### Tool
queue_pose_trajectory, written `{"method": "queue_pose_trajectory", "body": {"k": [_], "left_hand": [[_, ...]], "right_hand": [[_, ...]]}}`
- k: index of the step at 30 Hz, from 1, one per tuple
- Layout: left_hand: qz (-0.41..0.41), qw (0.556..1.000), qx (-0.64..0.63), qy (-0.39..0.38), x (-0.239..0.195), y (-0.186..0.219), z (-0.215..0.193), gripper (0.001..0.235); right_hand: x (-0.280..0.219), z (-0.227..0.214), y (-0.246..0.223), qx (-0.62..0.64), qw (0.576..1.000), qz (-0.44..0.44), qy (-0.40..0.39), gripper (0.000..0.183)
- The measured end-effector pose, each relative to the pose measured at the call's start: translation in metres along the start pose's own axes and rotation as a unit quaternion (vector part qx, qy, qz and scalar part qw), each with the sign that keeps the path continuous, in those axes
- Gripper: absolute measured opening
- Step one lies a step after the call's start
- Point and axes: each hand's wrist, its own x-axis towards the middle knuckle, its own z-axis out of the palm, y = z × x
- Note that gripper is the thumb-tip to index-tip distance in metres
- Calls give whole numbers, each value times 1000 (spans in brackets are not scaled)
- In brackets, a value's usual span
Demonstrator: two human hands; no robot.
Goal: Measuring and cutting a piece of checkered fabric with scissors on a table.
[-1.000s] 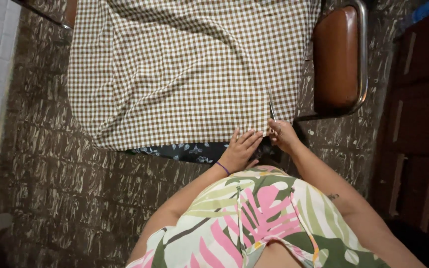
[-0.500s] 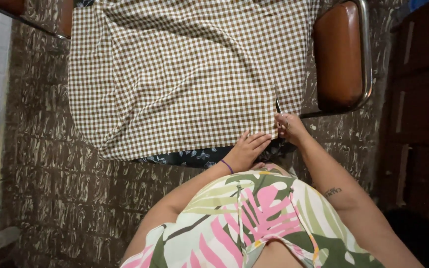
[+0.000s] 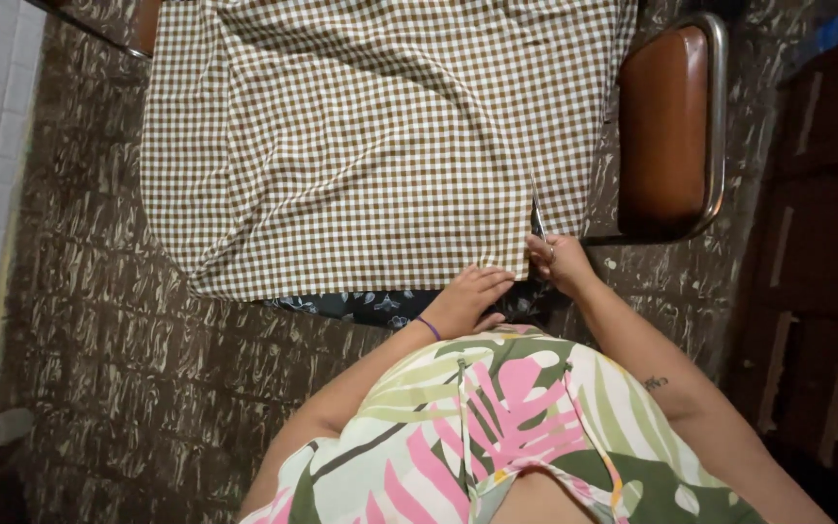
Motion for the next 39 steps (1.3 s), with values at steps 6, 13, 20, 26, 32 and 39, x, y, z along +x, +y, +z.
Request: {"method": "queue_pose_trajectory", "body": {"k": [6,13,20,26,32,39], "left_hand": [[-31,998,-48,5,4,1,-10,56],[-50,991,-122,35,5,7,-27,47],[-72,986,-138,65,1,9,-24,43],[-67,983,-145,89,-3,5,-18,43],[-60,980,-160,101,-4,6,-21,42],[-69,982,-152,91,-4,8,-24,42]], "right_hand": [[-20,5,-17,16,1000,-3,-11,32],[3,-1,-23,76,996,17,-45,37],[28,2,-45,38,998,9,-57,47],[37,1,-40,57,997,1,-58,44],[30,3,-40,64,996,-22,-60,47],[25,6,-45,79,995,-26,-58,45]]}}
